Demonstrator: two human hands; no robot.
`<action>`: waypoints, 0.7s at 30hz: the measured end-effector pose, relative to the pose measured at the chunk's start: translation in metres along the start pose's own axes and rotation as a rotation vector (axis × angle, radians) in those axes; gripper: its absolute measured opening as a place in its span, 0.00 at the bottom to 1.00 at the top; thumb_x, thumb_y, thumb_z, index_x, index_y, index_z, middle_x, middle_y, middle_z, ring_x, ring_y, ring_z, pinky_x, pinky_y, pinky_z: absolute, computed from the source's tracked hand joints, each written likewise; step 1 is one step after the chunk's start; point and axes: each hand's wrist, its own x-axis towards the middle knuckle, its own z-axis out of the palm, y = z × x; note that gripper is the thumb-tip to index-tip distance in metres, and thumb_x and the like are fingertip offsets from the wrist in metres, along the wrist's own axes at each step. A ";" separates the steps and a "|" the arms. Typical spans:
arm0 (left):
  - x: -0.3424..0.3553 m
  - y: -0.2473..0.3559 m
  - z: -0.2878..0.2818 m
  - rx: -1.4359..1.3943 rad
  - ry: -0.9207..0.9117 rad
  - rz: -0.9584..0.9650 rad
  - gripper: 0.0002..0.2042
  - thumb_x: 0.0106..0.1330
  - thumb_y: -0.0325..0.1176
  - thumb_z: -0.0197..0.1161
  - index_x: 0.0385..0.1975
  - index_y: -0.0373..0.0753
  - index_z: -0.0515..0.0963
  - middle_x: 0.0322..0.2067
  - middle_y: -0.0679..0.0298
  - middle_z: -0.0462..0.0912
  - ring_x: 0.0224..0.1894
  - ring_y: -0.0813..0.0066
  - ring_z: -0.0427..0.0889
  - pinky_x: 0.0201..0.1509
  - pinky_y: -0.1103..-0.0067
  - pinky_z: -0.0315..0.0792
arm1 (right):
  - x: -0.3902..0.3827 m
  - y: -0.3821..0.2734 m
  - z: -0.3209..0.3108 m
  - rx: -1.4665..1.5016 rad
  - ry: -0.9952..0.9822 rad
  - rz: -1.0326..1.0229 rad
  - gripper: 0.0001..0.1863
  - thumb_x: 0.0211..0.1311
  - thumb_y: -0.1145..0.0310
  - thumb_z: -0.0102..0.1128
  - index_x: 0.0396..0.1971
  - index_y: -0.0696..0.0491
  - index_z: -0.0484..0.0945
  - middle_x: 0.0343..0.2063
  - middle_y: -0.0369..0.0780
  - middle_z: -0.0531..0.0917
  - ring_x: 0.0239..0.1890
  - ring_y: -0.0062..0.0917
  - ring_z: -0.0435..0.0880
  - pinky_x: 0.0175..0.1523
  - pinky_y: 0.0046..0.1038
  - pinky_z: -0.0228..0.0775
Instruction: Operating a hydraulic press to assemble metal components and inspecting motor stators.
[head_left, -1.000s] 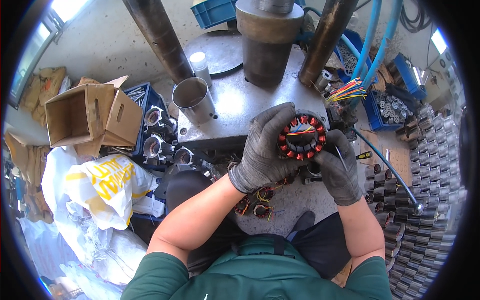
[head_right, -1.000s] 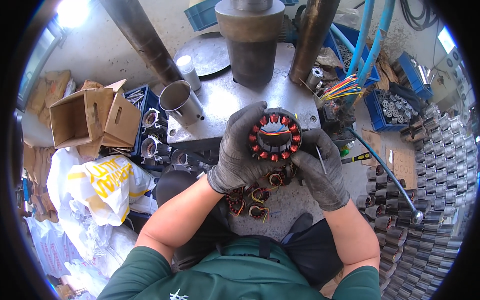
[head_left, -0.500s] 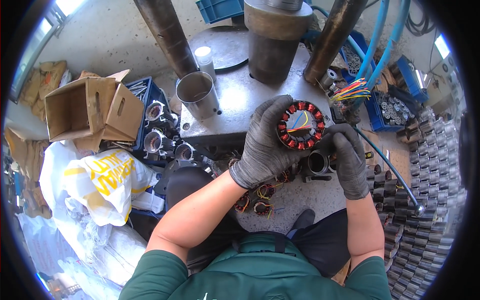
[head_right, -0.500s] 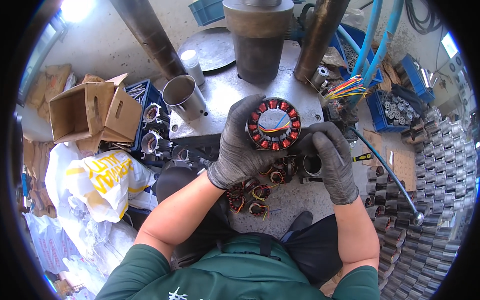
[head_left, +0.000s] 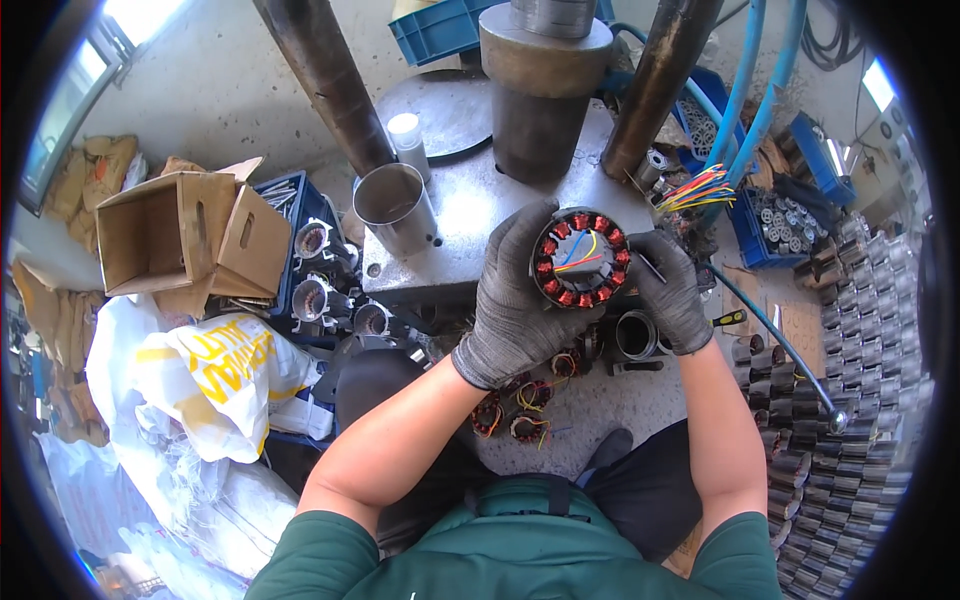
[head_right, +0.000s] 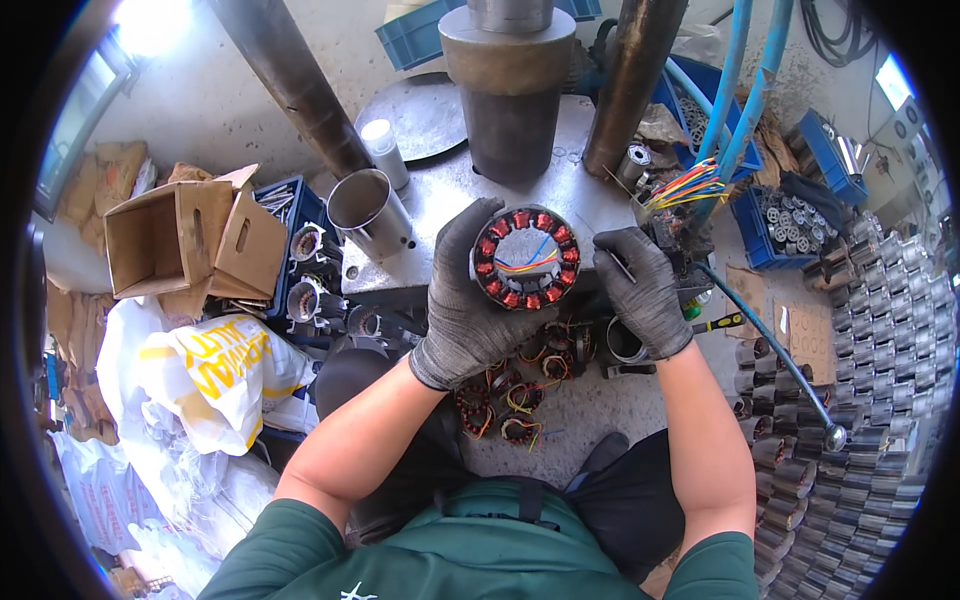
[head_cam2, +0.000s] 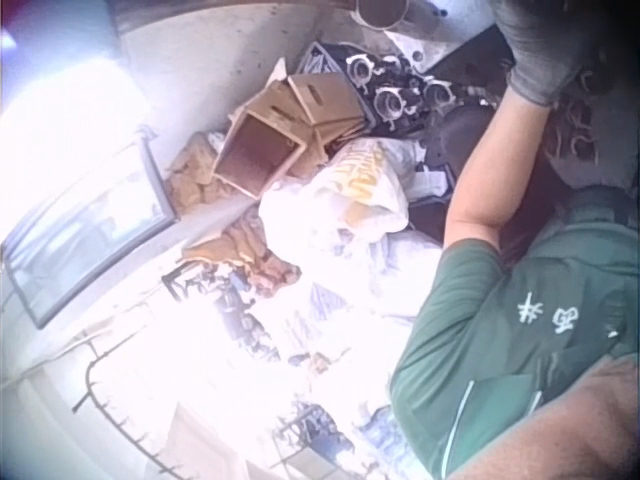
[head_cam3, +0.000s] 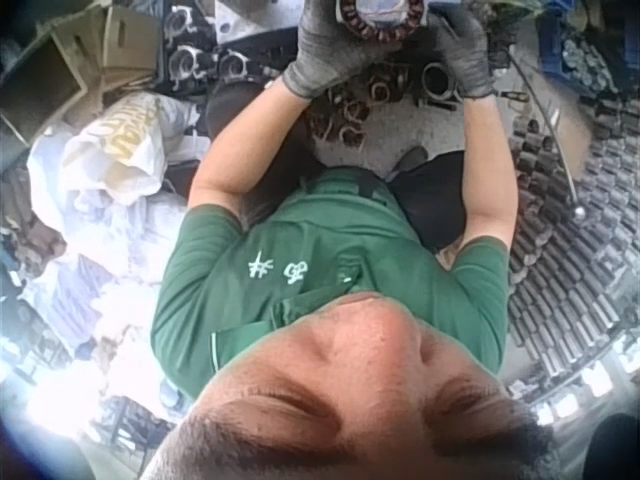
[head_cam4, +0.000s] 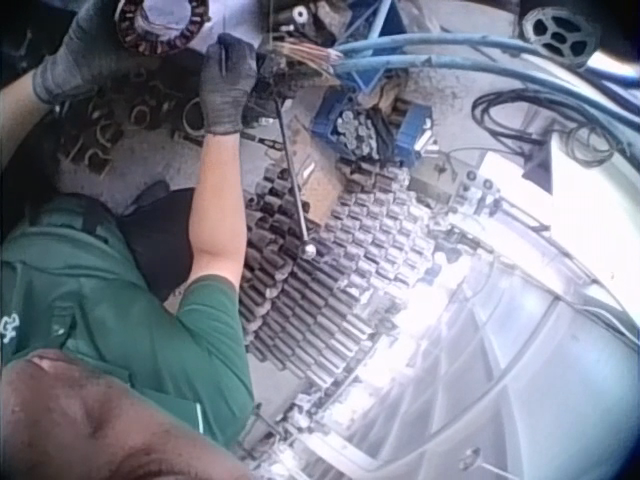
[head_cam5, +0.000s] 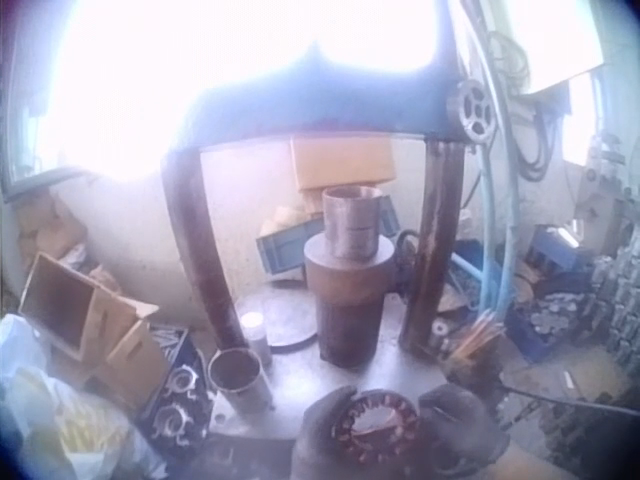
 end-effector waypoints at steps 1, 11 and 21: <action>0.001 0.000 -0.001 0.034 0.016 0.041 0.58 0.44 0.29 0.92 0.77 0.40 0.60 0.66 0.53 0.71 0.68 0.58 0.78 0.74 0.64 0.76 | 0.003 -0.002 0.000 -0.020 0.050 -0.086 0.09 0.71 0.75 0.66 0.48 0.61 0.84 0.43 0.47 0.88 0.47 0.38 0.88 0.56 0.34 0.78; 0.009 -0.004 -0.013 0.034 0.060 0.207 0.54 0.44 0.28 0.92 0.74 0.42 0.63 0.69 0.48 0.68 0.70 0.53 0.76 0.74 0.62 0.76 | -0.052 -0.112 -0.044 0.225 0.158 -0.475 0.06 0.66 0.75 0.61 0.40 0.57 0.82 0.36 0.46 0.86 0.32 0.35 0.83 0.41 0.38 0.77; 0.006 -0.004 -0.009 0.077 0.033 0.217 0.55 0.44 0.29 0.92 0.74 0.44 0.61 0.71 0.47 0.67 0.73 0.52 0.73 0.76 0.61 0.74 | -0.049 -0.120 -0.042 0.071 0.017 -0.542 0.11 0.55 0.78 0.68 0.40 0.56 0.84 0.32 0.44 0.86 0.30 0.41 0.86 0.36 0.40 0.78</action>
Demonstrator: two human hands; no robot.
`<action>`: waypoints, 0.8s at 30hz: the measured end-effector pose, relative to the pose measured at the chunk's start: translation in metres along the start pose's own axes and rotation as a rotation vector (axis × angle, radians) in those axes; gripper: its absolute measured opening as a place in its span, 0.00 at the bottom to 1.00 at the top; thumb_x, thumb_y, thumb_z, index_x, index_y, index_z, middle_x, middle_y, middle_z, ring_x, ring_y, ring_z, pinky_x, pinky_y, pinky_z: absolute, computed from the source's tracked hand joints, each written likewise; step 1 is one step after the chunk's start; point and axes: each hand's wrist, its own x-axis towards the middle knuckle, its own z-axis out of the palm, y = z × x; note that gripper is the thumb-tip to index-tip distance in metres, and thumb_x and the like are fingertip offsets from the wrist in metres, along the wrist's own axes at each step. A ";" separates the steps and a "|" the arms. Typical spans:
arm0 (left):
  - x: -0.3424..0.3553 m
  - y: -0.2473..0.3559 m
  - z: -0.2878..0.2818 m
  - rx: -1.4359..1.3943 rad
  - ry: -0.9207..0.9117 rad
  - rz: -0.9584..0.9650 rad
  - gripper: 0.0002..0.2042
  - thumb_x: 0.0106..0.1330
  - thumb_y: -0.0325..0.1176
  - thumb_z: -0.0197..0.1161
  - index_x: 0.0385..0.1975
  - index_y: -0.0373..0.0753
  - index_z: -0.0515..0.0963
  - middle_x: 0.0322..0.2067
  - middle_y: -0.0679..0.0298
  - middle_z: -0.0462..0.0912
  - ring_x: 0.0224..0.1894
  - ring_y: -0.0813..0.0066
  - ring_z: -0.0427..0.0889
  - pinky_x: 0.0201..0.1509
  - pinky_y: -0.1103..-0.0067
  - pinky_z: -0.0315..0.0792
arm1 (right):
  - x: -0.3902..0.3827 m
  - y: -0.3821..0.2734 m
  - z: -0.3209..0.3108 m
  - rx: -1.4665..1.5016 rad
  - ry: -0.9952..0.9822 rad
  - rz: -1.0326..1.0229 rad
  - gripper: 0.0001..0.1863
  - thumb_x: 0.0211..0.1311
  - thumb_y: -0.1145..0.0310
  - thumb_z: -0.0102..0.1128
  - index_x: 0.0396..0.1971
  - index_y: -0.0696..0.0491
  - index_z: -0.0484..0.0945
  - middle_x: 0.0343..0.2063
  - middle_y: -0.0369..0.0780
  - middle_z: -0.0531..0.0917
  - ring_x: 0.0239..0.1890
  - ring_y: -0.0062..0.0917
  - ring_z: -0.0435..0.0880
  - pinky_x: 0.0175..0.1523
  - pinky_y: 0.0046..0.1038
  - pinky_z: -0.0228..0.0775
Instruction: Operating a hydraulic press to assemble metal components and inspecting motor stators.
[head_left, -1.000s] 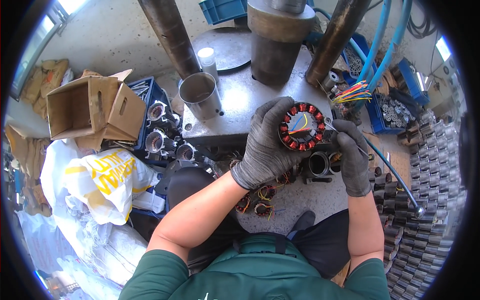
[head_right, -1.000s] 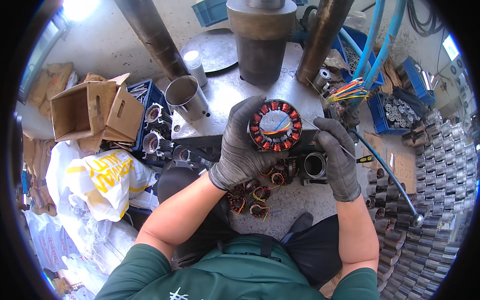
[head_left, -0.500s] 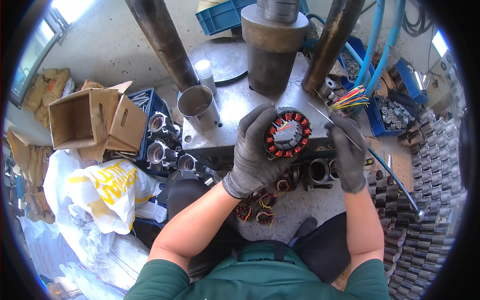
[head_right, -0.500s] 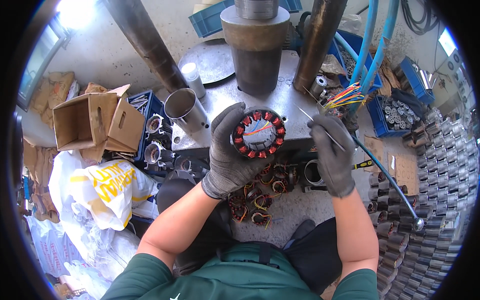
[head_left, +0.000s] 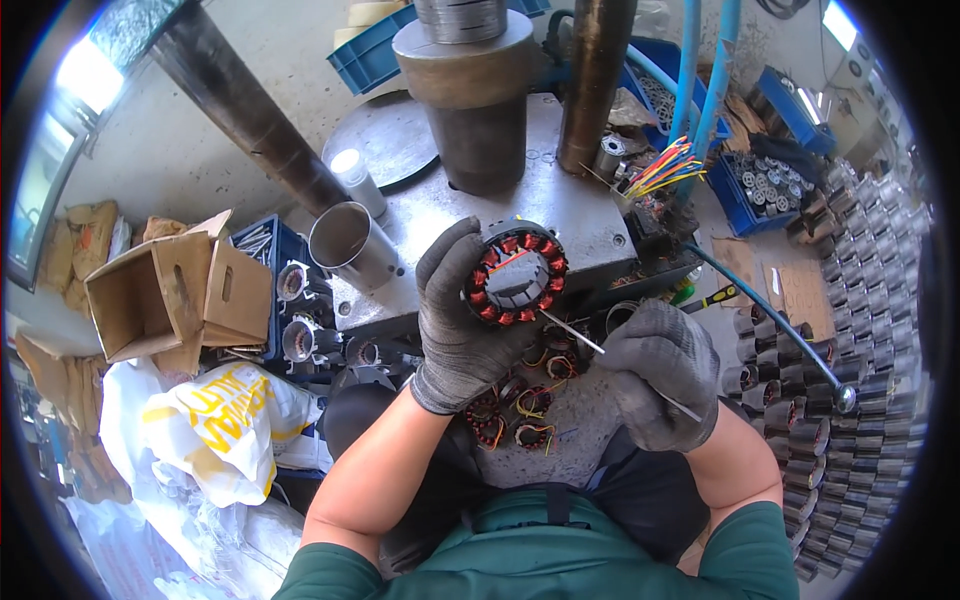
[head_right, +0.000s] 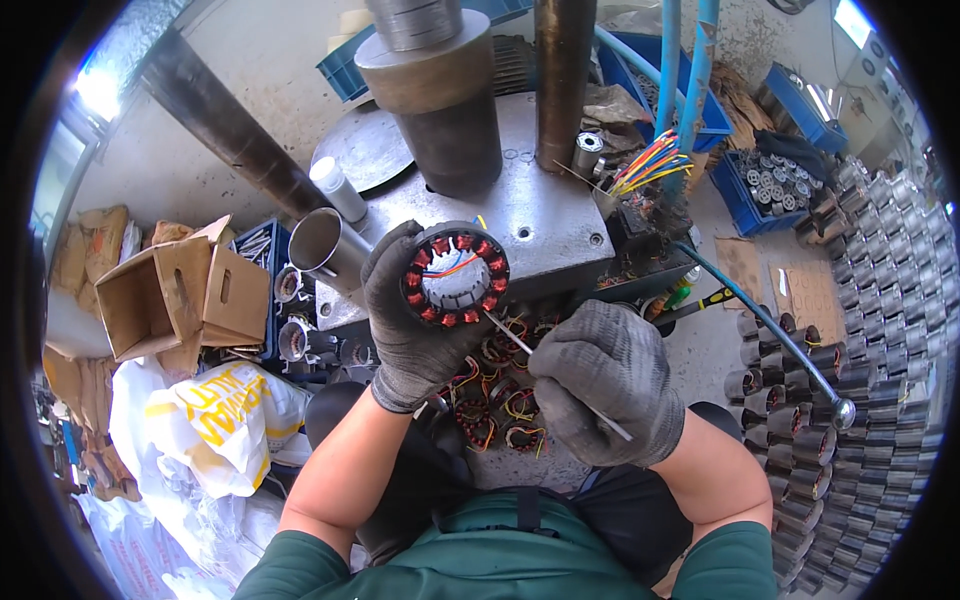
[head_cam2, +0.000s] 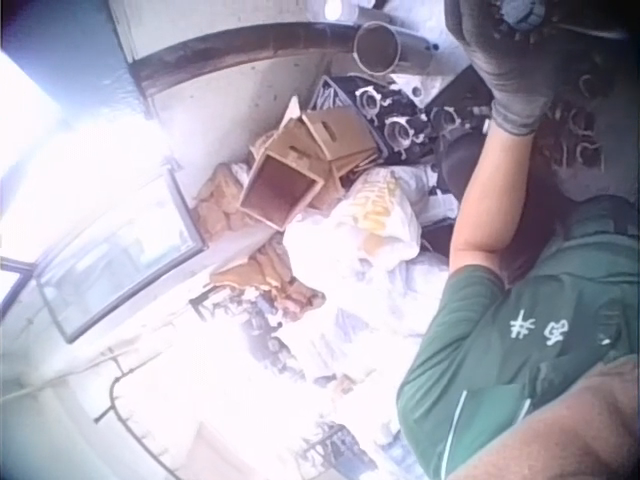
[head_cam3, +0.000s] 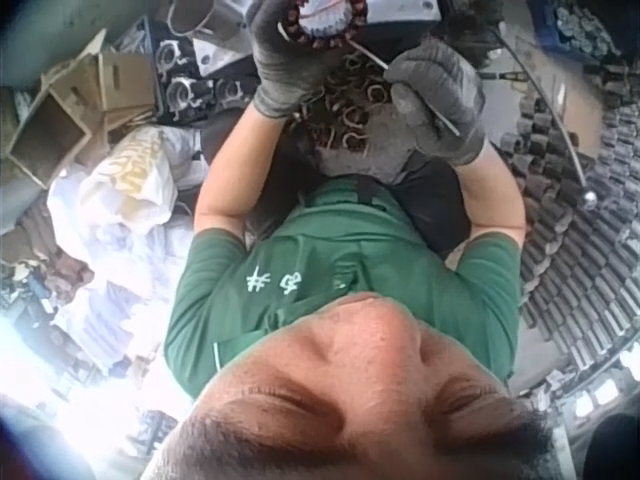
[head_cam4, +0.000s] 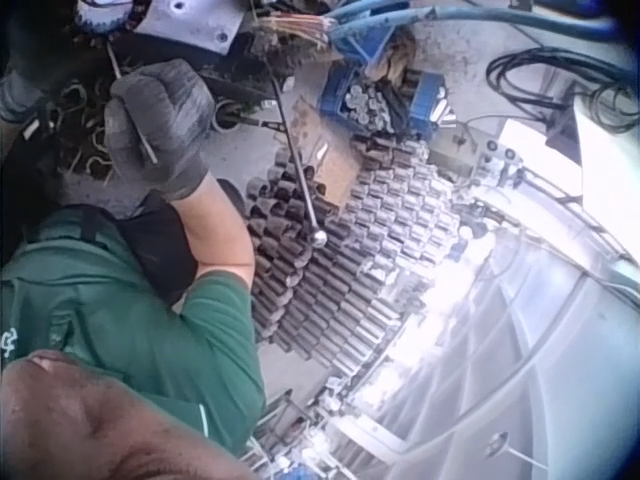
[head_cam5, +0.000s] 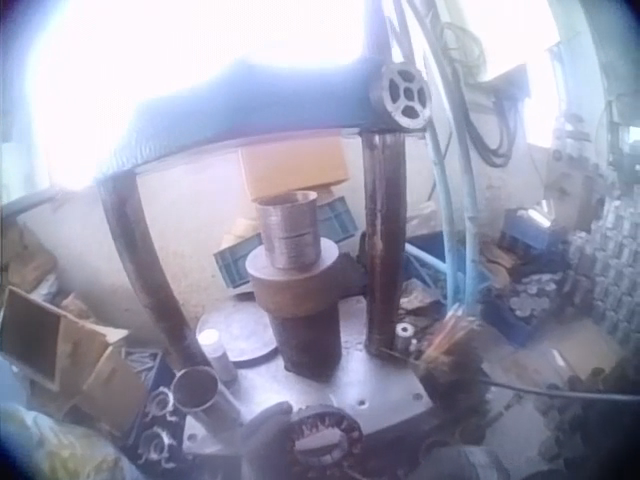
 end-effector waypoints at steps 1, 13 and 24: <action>-0.001 0.000 0.000 0.013 -0.003 0.001 0.55 0.45 0.29 0.92 0.74 0.44 0.61 0.71 0.47 0.67 0.73 0.52 0.73 0.76 0.60 0.74 | 0.000 0.001 0.001 -0.002 -0.002 0.006 0.11 0.56 0.77 0.69 0.40 0.56 0.84 0.33 0.44 0.86 0.31 0.42 0.86 0.36 0.40 0.79; -0.004 0.003 0.008 0.139 -0.029 -0.013 0.57 0.43 0.29 0.93 0.74 0.43 0.60 0.70 0.49 0.67 0.70 0.54 0.76 0.72 0.65 0.78 | -0.003 0.003 0.016 -0.182 -0.036 -0.041 0.11 0.56 0.74 0.72 0.40 0.57 0.85 0.33 0.45 0.86 0.30 0.41 0.86 0.35 0.41 0.78; -0.002 0.001 0.009 0.117 -0.016 0.015 0.53 0.44 0.28 0.92 0.72 0.42 0.63 0.68 0.48 0.69 0.69 0.53 0.77 0.73 0.64 0.77 | -0.003 -0.004 -0.014 0.006 -0.043 -0.033 0.14 0.50 0.75 0.73 0.39 0.57 0.85 0.33 0.44 0.86 0.31 0.41 0.87 0.35 0.39 0.79</action>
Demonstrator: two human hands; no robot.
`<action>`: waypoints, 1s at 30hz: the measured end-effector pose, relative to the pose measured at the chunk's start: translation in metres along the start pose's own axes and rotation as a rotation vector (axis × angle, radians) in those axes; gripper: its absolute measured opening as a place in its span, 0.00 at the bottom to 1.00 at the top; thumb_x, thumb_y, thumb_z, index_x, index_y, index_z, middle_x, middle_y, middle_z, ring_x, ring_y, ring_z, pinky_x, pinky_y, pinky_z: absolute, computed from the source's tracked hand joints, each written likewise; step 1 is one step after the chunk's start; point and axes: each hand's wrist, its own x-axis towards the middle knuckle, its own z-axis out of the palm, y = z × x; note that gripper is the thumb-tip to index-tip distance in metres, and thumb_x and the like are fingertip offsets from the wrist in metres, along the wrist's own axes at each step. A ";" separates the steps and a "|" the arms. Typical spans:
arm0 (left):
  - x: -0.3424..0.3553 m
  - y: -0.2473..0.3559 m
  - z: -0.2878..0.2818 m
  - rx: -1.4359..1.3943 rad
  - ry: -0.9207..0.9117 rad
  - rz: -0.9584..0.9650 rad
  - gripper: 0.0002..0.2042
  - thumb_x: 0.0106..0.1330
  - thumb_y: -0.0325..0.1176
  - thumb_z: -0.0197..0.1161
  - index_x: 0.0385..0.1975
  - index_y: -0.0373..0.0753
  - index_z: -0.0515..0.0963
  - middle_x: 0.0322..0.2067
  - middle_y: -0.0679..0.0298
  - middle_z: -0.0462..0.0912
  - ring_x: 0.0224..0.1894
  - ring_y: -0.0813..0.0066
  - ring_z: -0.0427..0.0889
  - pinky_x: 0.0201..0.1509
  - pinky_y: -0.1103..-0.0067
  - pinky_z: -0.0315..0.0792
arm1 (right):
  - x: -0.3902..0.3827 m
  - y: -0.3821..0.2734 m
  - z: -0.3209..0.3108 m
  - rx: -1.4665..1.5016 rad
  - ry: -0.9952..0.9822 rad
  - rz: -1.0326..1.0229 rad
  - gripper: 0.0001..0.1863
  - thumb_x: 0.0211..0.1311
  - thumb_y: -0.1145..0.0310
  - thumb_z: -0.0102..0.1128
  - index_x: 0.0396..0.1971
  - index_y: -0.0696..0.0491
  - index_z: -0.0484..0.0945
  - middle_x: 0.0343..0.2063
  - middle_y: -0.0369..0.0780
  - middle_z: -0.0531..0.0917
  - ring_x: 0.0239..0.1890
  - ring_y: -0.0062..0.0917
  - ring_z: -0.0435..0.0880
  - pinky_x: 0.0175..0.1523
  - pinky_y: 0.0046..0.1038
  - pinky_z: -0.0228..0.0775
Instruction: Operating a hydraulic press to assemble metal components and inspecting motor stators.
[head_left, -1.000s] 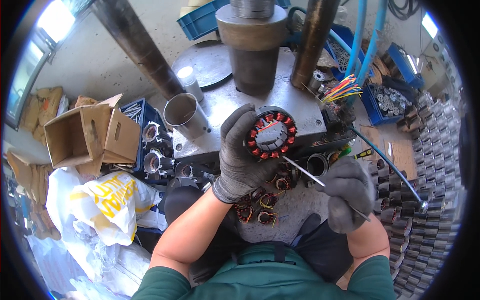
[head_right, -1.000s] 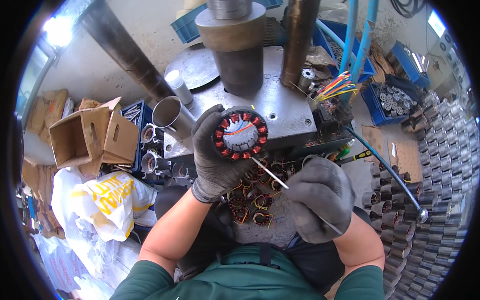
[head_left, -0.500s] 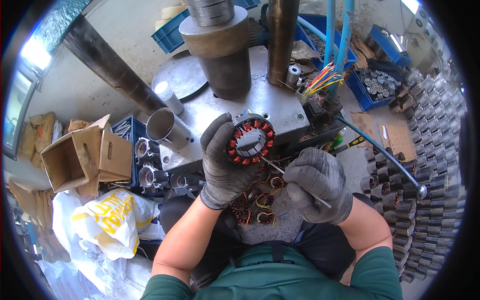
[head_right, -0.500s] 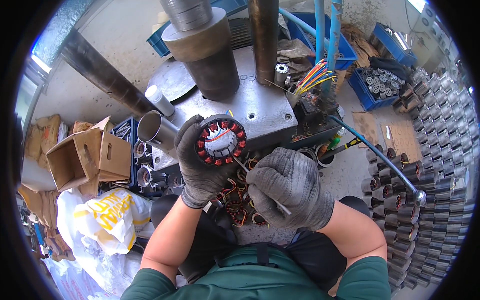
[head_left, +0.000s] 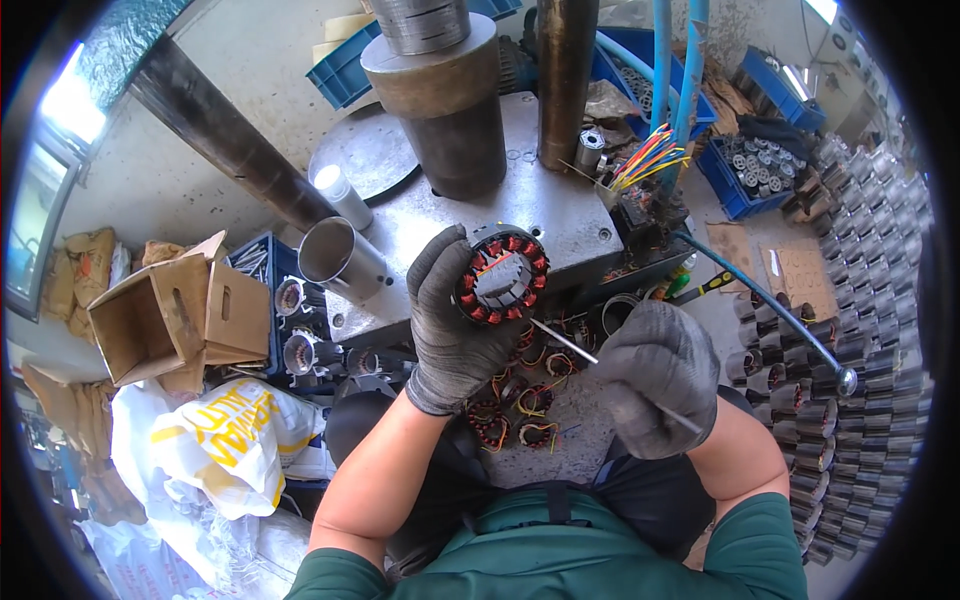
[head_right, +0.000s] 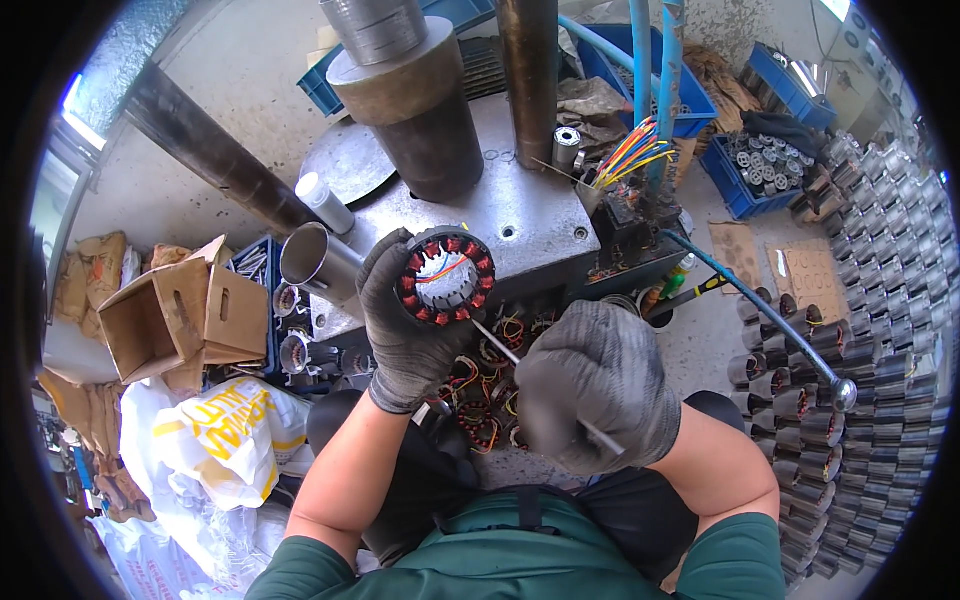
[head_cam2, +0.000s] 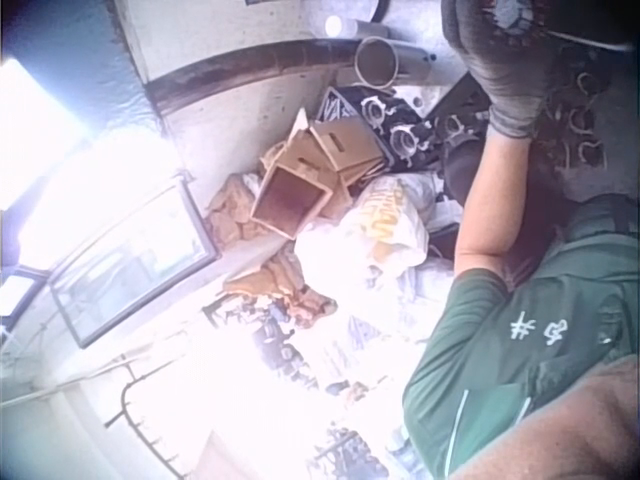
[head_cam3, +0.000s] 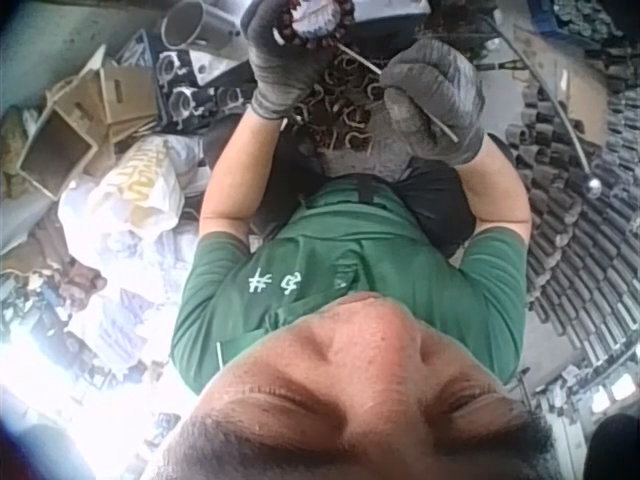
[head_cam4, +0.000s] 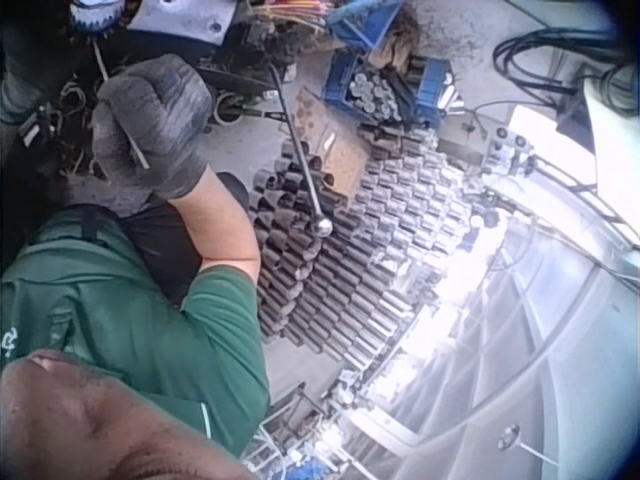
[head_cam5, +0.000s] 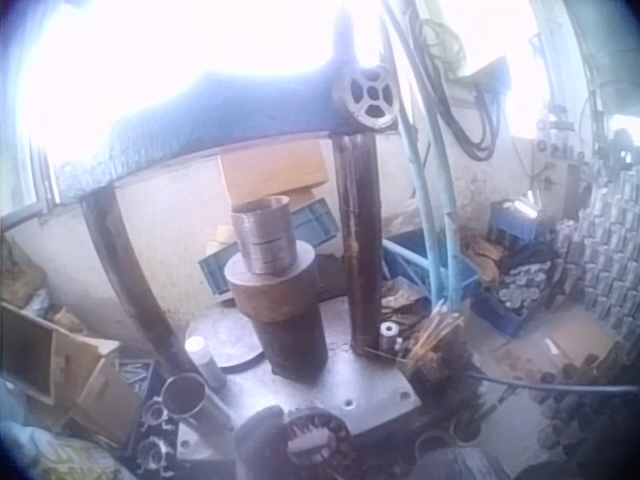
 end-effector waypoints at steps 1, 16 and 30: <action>0.001 -0.001 0.001 -0.037 0.023 0.018 0.52 0.45 0.28 0.92 0.71 0.42 0.65 0.68 0.49 0.69 0.68 0.52 0.77 0.71 0.65 0.78 | 0.000 0.000 -0.003 -0.021 0.010 0.028 0.13 0.51 0.75 0.72 0.39 0.56 0.85 0.32 0.44 0.86 0.32 0.41 0.87 0.35 0.39 0.79; -0.006 -0.004 -0.002 -0.104 -0.025 -0.118 0.58 0.44 0.31 0.93 0.76 0.39 0.59 0.72 0.52 0.68 0.73 0.57 0.74 0.78 0.64 0.71 | -0.010 0.088 0.026 -0.203 0.288 0.212 0.11 0.63 0.75 0.69 0.45 0.57 0.83 0.38 0.47 0.84 0.38 0.42 0.84 0.44 0.39 0.77; -0.007 -0.010 -0.010 -0.169 0.000 -0.228 0.59 0.45 0.34 0.93 0.77 0.37 0.58 0.72 0.55 0.69 0.72 0.62 0.75 0.78 0.65 0.72 | -0.003 0.158 0.069 -0.607 -0.101 0.354 0.17 0.60 0.63 0.73 0.47 0.54 0.87 0.45 0.48 0.86 0.51 0.47 0.84 0.56 0.48 0.78</action>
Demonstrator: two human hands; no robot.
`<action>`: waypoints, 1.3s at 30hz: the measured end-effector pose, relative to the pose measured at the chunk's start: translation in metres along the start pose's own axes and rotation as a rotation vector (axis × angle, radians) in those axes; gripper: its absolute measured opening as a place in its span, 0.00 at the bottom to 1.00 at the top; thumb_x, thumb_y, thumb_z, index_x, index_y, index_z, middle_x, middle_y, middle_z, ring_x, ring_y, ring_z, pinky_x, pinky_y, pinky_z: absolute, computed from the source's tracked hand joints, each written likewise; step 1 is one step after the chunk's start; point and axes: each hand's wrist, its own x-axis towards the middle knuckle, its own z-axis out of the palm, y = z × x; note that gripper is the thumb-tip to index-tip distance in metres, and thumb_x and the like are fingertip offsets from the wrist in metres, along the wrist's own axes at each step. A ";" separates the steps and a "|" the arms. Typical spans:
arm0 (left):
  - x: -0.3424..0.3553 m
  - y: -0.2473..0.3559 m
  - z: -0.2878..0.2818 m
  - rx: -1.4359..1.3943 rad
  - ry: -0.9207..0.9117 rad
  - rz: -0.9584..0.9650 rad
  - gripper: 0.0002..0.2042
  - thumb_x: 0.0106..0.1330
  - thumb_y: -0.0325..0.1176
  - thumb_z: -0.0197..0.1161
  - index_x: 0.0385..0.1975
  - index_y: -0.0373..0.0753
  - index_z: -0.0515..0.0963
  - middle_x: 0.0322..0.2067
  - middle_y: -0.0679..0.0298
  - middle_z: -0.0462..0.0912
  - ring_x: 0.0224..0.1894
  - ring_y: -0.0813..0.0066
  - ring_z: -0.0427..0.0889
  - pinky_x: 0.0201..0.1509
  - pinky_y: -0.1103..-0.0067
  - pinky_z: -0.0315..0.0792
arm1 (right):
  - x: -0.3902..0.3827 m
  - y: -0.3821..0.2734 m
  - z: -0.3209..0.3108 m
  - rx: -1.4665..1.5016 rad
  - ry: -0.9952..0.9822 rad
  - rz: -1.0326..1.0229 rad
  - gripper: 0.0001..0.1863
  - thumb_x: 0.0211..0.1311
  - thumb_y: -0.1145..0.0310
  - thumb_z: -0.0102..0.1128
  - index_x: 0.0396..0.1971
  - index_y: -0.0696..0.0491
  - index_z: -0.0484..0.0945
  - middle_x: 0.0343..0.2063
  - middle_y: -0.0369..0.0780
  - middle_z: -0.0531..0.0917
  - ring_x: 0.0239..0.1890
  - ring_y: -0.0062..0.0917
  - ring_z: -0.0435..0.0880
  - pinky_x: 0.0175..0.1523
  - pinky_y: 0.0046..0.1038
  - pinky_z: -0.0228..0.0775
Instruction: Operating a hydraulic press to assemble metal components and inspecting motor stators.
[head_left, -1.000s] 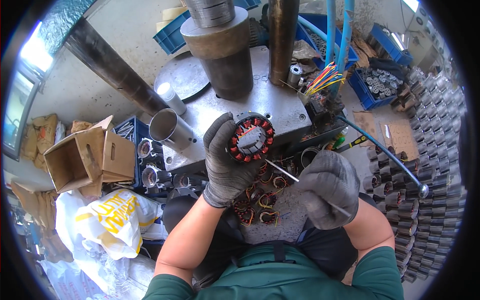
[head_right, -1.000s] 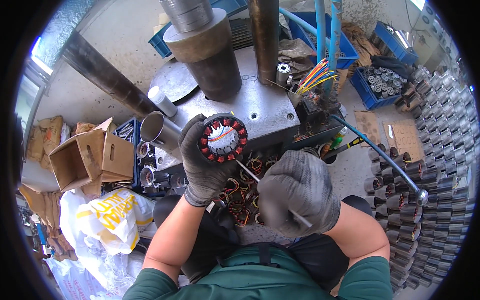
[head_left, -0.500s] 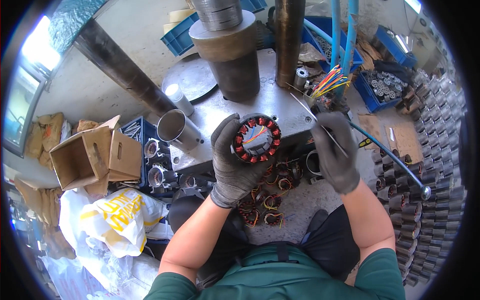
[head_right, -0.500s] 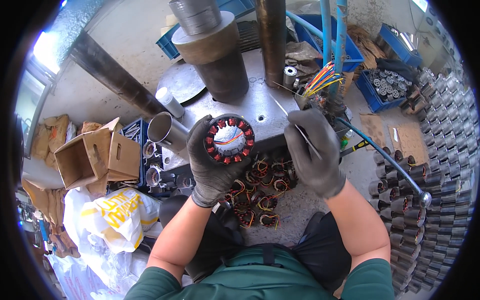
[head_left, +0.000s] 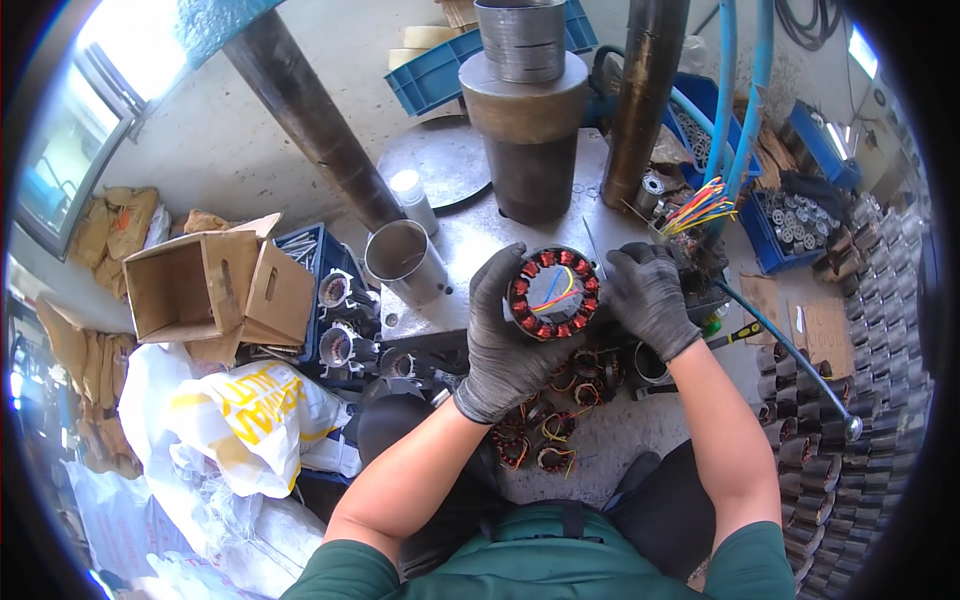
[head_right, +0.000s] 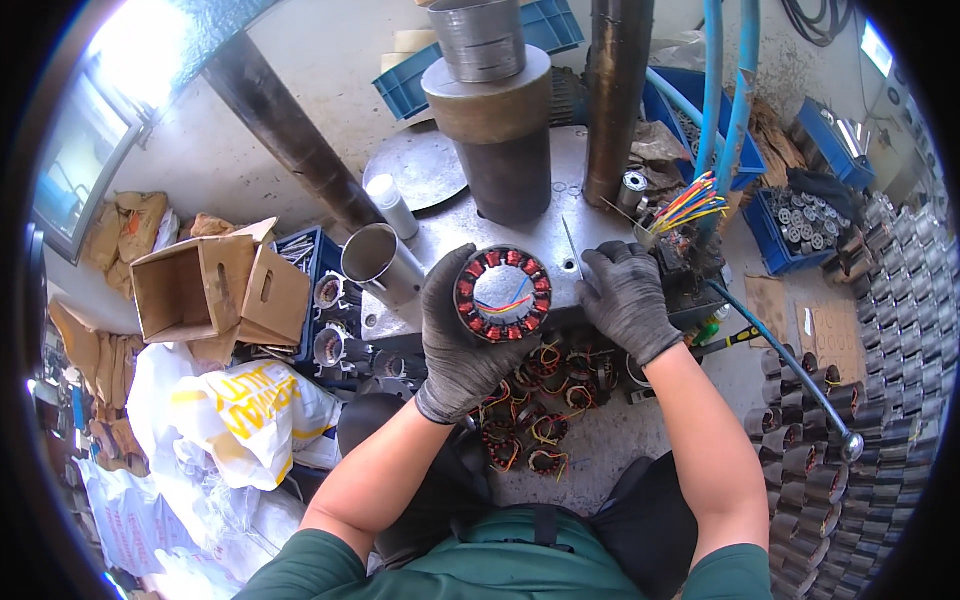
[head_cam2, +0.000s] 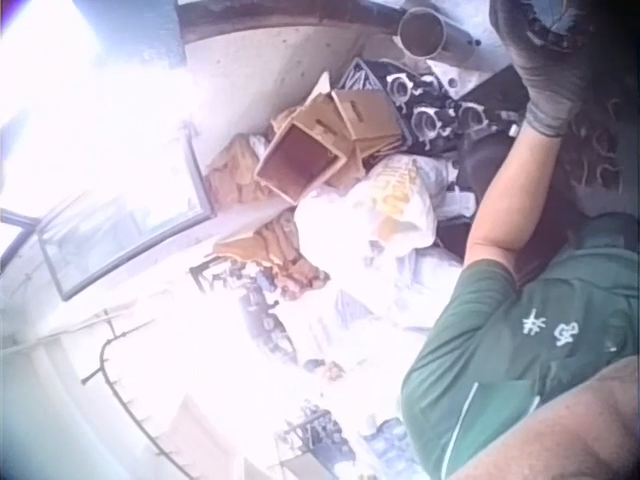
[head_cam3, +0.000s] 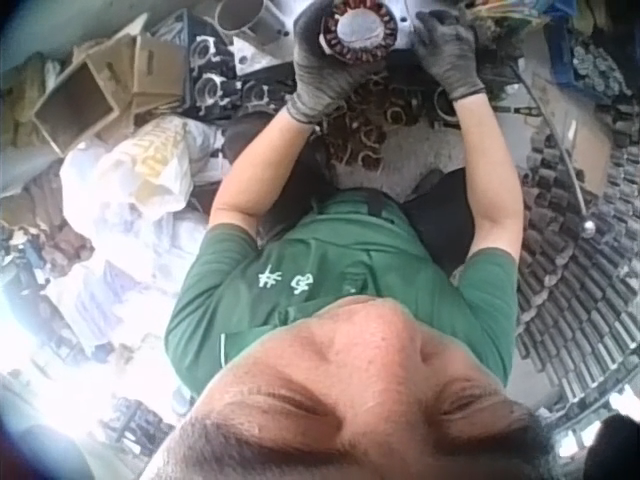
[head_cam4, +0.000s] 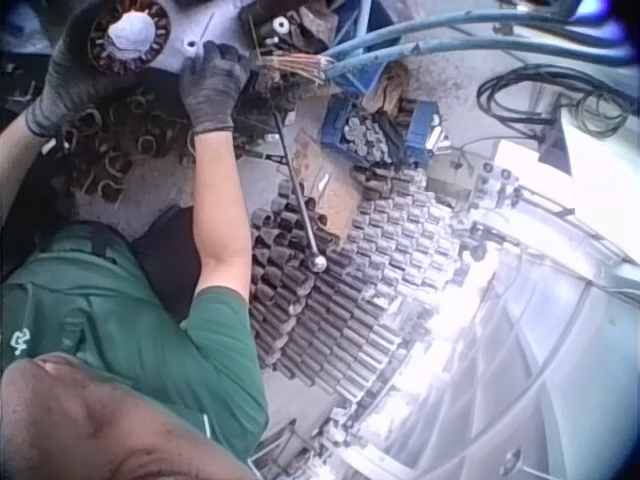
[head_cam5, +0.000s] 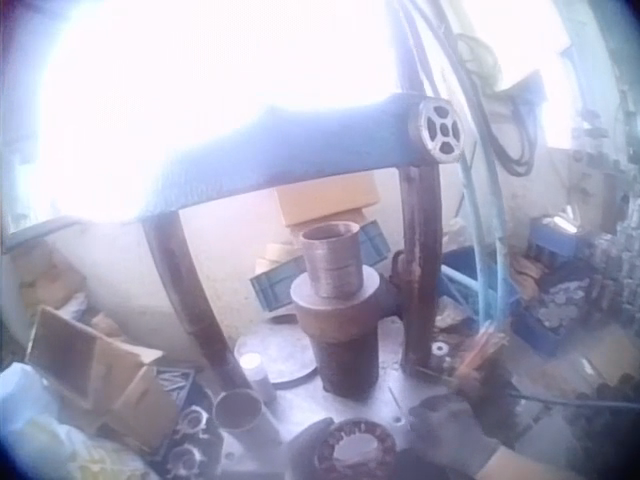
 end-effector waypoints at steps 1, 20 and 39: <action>-0.001 -0.001 -0.001 0.030 -0.009 0.022 0.58 0.46 0.33 0.93 0.77 0.37 0.58 0.71 0.56 0.69 0.71 0.62 0.75 0.77 0.65 0.72 | -0.002 -0.005 -0.004 0.074 0.043 0.041 0.17 0.60 0.65 0.74 0.48 0.55 0.86 0.45 0.49 0.86 0.50 0.48 0.85 0.55 0.47 0.79; -0.009 0.027 0.012 -0.363 -0.585 -0.485 0.52 0.57 0.47 0.88 0.78 0.36 0.64 0.67 0.56 0.79 0.71 0.68 0.76 0.77 0.66 0.70 | -0.064 -0.054 -0.058 1.269 -0.218 0.493 0.48 0.60 0.56 0.84 0.75 0.57 0.69 0.63 0.43 0.79 0.65 0.30 0.79 0.73 0.35 0.72; -0.021 0.014 0.038 -0.356 -0.302 -0.326 0.12 0.82 0.24 0.60 0.59 0.35 0.83 0.52 0.61 0.82 0.58 0.72 0.82 0.64 0.76 0.76 | -0.077 -0.035 -0.043 2.082 -0.135 0.867 0.24 0.86 0.53 0.55 0.66 0.57 0.77 0.58 0.42 0.86 0.61 0.26 0.86 0.69 0.33 0.78</action>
